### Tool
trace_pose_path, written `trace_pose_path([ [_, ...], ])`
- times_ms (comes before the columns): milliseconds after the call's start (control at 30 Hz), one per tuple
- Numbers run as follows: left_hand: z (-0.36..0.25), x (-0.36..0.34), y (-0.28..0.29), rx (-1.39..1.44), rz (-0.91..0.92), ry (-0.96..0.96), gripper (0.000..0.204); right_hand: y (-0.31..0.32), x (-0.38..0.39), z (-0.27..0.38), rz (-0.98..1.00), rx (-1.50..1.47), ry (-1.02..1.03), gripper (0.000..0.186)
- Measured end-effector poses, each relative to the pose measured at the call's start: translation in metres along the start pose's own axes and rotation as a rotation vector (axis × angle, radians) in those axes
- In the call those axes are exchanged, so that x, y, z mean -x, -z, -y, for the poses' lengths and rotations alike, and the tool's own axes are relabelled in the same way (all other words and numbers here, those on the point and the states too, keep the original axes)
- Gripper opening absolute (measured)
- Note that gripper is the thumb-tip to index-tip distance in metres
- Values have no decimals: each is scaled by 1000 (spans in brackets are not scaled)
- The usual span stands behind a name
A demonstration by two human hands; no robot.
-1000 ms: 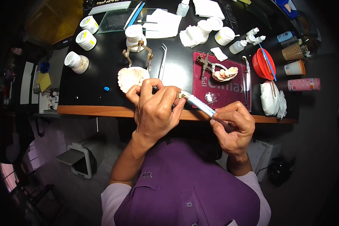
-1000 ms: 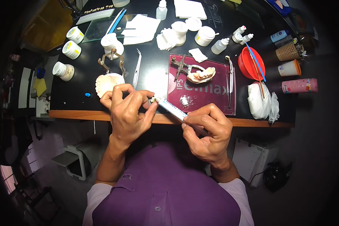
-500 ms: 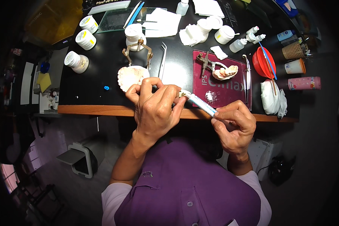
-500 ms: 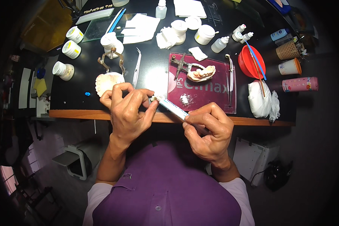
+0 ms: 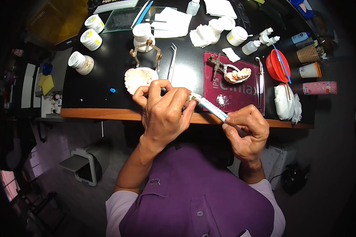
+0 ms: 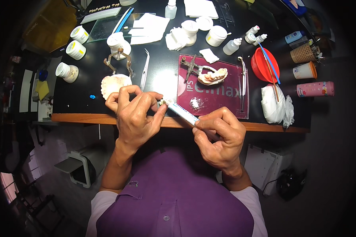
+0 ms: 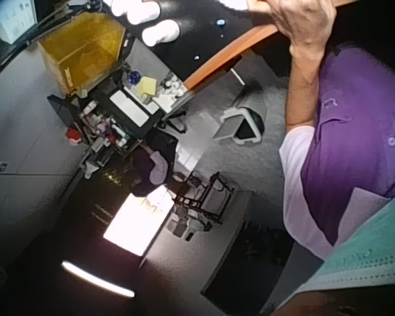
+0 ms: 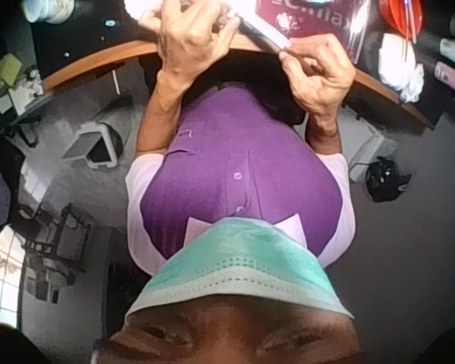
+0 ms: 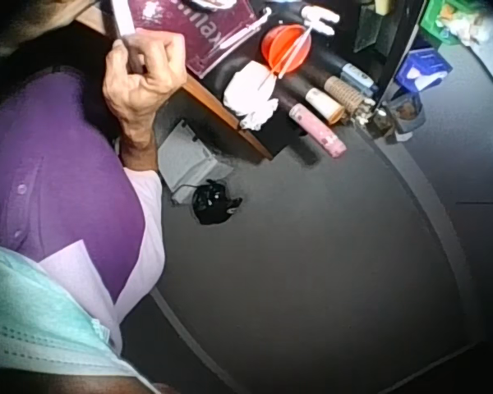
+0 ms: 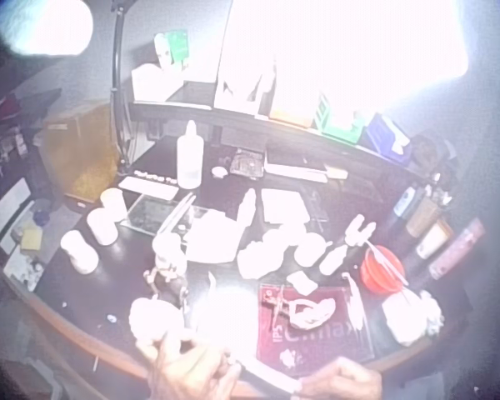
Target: The person removes a dental piece from a machine with tweezers, brings it to a workbench, and uses a brush to apply a white paste from a glass slab onto the surface of the prosthetic.
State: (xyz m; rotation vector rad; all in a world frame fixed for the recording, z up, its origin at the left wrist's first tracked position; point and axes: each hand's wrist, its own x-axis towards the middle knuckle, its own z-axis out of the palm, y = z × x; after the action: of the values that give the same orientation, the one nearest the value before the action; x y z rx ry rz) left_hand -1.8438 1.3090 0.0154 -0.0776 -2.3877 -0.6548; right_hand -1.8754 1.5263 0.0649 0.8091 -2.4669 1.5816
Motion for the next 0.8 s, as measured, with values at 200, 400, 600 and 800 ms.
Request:
trace_pose_path([
  [200, 0, 0, 0, 7, 3, 2, 26, 0, 0, 1, 9, -5, -14, 12],
  [400, 1, 1, 0, 3, 5, 1, 23, 0, 0, 4, 10, -4, -44, 13],
  [600, 0, 1, 0, 4, 9, 6, 21, 0, 0, 7, 16, 3, -59, 12],
  [800, 0, 2, -1, -4, 1, 2, 21, 0, 1, 5, -2, -15, -54, 12],
])
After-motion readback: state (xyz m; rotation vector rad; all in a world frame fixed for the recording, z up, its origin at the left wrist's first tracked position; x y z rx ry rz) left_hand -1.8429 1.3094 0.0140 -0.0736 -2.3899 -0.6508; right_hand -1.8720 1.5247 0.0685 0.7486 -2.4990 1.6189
